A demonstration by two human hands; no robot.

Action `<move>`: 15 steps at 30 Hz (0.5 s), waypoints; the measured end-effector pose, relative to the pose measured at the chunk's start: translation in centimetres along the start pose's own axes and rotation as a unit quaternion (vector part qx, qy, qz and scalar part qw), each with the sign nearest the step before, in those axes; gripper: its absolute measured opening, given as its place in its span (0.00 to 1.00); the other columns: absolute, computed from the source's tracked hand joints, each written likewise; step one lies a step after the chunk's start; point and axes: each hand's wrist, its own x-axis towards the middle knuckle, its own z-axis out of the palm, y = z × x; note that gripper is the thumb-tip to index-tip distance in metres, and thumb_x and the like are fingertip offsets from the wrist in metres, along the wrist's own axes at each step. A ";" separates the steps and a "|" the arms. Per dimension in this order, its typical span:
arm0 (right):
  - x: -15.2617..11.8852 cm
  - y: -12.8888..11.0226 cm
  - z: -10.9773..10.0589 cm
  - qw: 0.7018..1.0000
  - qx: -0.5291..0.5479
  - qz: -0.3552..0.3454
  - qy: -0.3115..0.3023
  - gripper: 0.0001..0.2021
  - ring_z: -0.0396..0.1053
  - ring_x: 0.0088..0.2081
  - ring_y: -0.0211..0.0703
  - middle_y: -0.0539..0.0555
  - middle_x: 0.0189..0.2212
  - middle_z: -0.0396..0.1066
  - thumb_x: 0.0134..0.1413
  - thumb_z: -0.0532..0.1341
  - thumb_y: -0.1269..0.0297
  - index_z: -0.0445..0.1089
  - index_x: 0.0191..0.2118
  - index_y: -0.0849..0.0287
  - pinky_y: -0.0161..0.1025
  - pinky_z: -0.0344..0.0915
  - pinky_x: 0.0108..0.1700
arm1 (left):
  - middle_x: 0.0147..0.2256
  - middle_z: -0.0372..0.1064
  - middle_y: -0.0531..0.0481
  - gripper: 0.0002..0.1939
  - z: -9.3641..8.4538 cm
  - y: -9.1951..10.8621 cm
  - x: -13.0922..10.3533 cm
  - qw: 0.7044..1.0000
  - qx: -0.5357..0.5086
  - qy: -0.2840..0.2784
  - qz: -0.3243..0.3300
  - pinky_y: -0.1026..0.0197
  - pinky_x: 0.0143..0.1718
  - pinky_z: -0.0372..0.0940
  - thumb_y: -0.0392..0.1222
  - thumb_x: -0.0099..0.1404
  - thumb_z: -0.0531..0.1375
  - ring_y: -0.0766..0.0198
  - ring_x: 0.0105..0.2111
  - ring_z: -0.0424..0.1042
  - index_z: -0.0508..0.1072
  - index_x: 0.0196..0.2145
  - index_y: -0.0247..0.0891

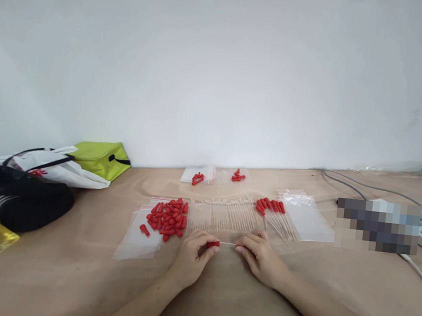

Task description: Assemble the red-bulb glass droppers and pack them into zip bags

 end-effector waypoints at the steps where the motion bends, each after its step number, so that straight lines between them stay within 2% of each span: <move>1: 0.0 0.0 0.0 1.000 -0.001 -0.002 -0.002 0.11 0.65 0.32 0.37 0.50 0.30 0.70 0.59 0.46 0.67 0.64 0.33 0.58 0.39 0.53 0.39 | 0.28 0.70 0.51 0.05 0.0 0.0 0.0 1.000 0.004 0.000 0.003 0.61 0.35 0.64 0.37 0.58 0.56 0.62 0.32 0.68 0.72 0.29 0.40; 6: 0.1 0.4 0.1 1.000 -0.004 -0.018 -0.004 0.11 0.65 0.32 0.37 0.50 0.29 0.70 0.59 0.47 0.67 0.66 0.35 0.58 0.38 0.52 0.39 | 0.27 0.69 0.50 0.07 -0.2 0.1 -0.1 0.999 0.020 -0.006 0.041 0.62 0.33 0.62 0.38 0.60 0.55 0.63 0.30 0.67 0.73 0.29 0.39; 15: 0.0 0.7 0.0 0.996 -0.077 -0.045 -0.017 0.13 0.64 0.28 0.36 0.50 0.26 0.69 0.60 0.46 0.67 0.67 0.32 0.57 0.38 0.47 0.36 | 0.24 0.68 0.52 0.09 0.2 -0.3 -0.5 0.983 0.090 0.030 0.158 0.59 0.34 0.57 0.40 0.63 0.54 0.65 0.27 0.65 0.72 0.28 0.38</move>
